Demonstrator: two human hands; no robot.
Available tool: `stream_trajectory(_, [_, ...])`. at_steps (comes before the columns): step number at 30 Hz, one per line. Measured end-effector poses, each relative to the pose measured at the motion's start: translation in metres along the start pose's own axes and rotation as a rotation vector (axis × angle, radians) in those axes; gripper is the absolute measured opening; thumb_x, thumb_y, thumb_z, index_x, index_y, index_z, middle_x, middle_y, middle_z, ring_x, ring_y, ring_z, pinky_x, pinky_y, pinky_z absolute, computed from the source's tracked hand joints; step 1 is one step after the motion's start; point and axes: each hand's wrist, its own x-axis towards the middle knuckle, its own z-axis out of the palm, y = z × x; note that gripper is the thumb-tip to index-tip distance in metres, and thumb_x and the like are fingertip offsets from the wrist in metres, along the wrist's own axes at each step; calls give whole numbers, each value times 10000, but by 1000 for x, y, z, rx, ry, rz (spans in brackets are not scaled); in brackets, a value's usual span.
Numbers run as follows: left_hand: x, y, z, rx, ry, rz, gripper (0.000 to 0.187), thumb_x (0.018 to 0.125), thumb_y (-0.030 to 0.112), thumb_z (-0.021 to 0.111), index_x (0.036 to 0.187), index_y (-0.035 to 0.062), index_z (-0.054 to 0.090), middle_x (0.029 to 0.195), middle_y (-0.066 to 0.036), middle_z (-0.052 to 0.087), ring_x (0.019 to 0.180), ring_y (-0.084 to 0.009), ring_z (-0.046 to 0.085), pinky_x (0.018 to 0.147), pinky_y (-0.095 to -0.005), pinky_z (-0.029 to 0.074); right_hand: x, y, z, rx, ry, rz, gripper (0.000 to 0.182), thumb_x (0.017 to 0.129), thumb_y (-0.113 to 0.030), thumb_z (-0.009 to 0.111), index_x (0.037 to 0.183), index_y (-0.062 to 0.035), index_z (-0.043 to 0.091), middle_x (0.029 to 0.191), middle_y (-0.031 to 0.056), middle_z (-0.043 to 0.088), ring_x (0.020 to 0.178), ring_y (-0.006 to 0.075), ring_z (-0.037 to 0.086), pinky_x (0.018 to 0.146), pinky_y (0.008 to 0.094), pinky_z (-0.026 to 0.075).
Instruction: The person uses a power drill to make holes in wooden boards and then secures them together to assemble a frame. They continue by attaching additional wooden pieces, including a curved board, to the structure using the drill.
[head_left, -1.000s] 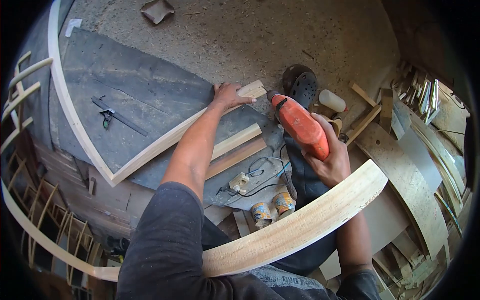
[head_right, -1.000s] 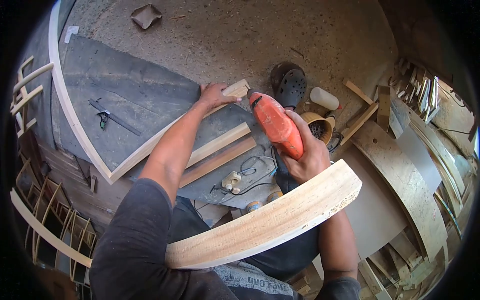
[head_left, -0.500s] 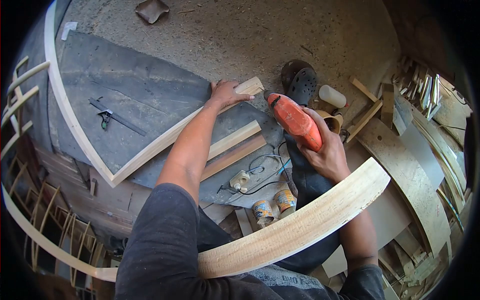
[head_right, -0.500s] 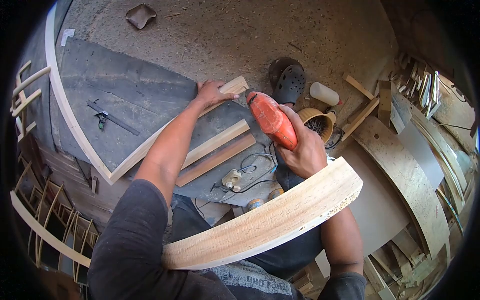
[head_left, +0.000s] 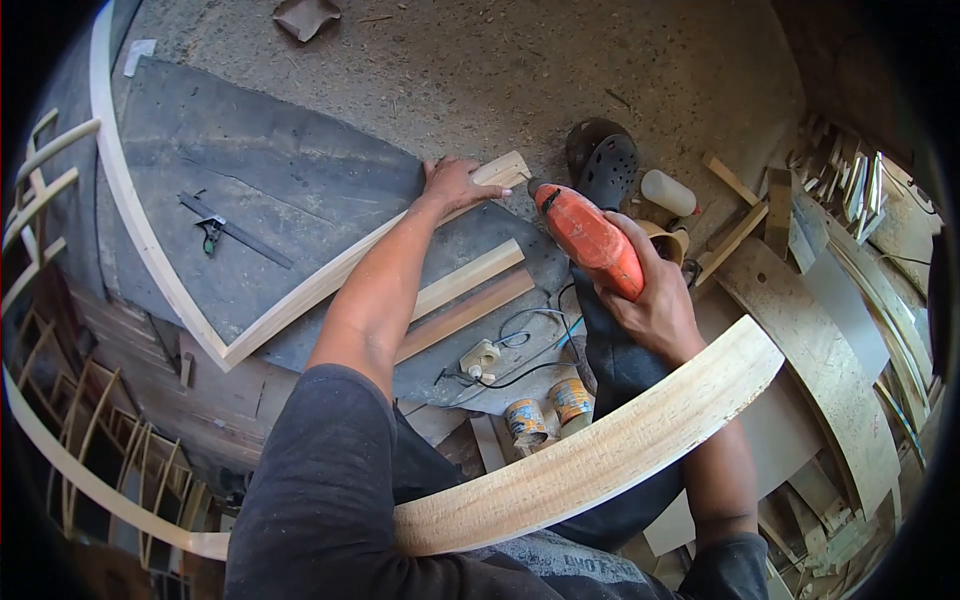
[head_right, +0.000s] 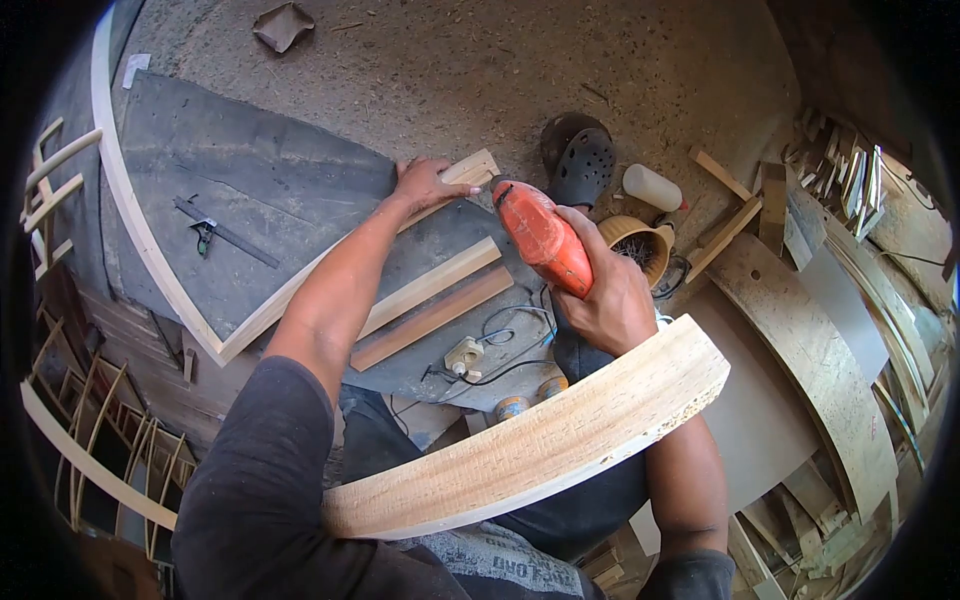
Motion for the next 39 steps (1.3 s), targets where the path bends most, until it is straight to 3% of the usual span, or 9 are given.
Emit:
stream_trajectory(15, [0,3,-3,4,-24,0,929,587,851,666,1127,96,709,1161,-144,669,1229,-317,513,1028,-474,277,13,10,10,-74,-34,70,711,740,-118,725,1393,-191,453,1101,211,670,993,439,639,866,472,511])
stream_trajectory(17, [1,1,0,-4,3,10,926,587,855,662,1114,95,712,1148,-146,671,1217,-317,517,1021,-464,279,15,11,13,-96,-8,36,707,744,-140,687,1399,-225,433,970,243,675,922,450,642,785,517,503])
stream_trajectory(24, [1,1,1,-17,-68,25,907,583,857,665,1077,99,722,1126,-156,674,1206,-323,520,1021,-462,274,21,20,26,-127,0,73,718,741,-151,658,1409,-239,410,937,244,678,907,449,648,790,519,508])
stream_trajectory(26, [3,-2,1,-14,-43,26,888,590,852,664,1069,107,727,1130,-154,673,1208,-324,518,1024,-466,268,26,21,30,-123,-54,146,721,747,-129,691,1407,-250,428,1074,222,672,995,463,623,851,505,501])
stream_trajectory(30, [-3,5,-4,1,10,12,862,603,842,663,1067,120,732,1137,-152,674,1206,-323,524,1025,-463,267,26,24,27,-53,-99,119,747,739,-124,697,1423,-227,413,1123,225,658,1033,463,616,871,492,499])
stream_trajectory(33, [-1,1,0,-4,-6,17,842,617,819,671,1112,141,730,1167,-161,667,1245,-321,505,1061,-487,241,21,20,23,-31,-58,30,780,718,-126,664,1438,-230,380,1005,260,668,954,475,625,828,527,488])
stream_trajectory(37, [-7,1,0,-19,29,26,832,636,808,668,1136,145,727,1191,-163,659,1270,-322,484,1084,-508,229,10,2,2,-43,-62,6,763,731,-130,714,1427,-217,413,1043,239,669,956,470,629,806,513,501])
stream_trajectory(39, [-9,-1,11,18,160,45,797,668,779,674,1146,143,725,1222,-164,645,1280,-334,471,1095,-515,235,-7,-8,-12,-31,-29,-30,707,765,-172,743,1410,-201,455,1030,226,677,940,459,644,794,487,515])
